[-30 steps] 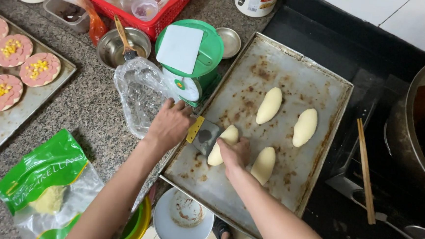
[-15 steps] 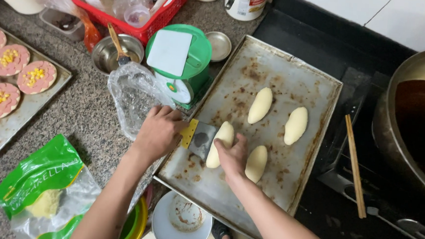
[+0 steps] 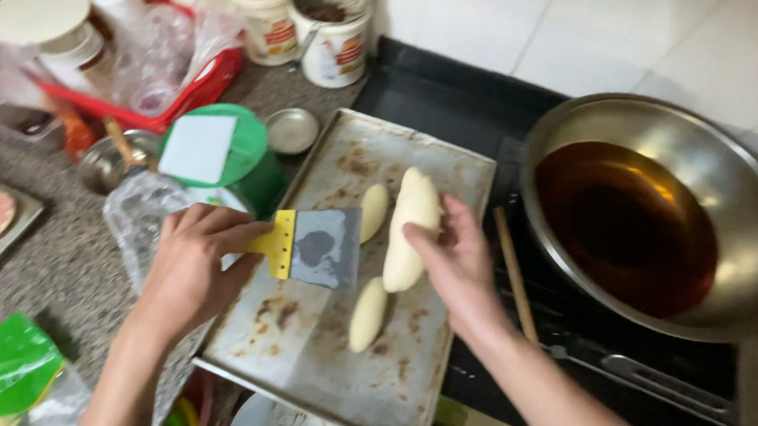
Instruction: Frying donuts and bread dough in a pan of hot oil and transferring them to a tray.
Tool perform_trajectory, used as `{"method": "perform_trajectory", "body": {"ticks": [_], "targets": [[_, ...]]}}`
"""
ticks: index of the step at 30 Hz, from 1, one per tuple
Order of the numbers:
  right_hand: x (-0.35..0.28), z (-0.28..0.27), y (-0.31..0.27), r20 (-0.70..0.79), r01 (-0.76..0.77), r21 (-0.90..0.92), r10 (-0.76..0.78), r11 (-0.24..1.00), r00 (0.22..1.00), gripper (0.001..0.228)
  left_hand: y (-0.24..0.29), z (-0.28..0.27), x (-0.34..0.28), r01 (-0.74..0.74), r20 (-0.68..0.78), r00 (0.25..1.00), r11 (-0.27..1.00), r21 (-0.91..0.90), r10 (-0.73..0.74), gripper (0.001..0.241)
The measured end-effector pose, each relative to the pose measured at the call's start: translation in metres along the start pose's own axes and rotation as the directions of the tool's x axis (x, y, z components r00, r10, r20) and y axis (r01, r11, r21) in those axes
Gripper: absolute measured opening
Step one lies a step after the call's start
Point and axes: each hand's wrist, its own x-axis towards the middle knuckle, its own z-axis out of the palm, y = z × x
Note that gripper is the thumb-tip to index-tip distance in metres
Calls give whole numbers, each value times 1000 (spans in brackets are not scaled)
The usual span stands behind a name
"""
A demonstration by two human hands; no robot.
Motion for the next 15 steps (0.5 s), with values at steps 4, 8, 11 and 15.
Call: {"method": "perform_trajectory", "body": {"ticks": [4, 8, 11, 15], "targets": [[48, -109, -46, 17, 258, -73, -257, 963, 966, 78, 47, -7, 22, -27, -60, 998, 1000, -8, 27, 44], [90, -201, -118, 89, 150, -546, -122, 824, 989, 84, 85, -9, 37, -82, -131, 989, 993, -84, 71, 51], [133, -260, -120, 125, 146, -705, -80, 694, 989, 88, 100, 0, 43, -59, -122, 991, 996, -67, 50, 51], [171, -294, -120, 23, -25, -901, 104, 433, 994, 96, 118, 7, 47, -34, -97, 995, 999, -1, 34, 50]]}}
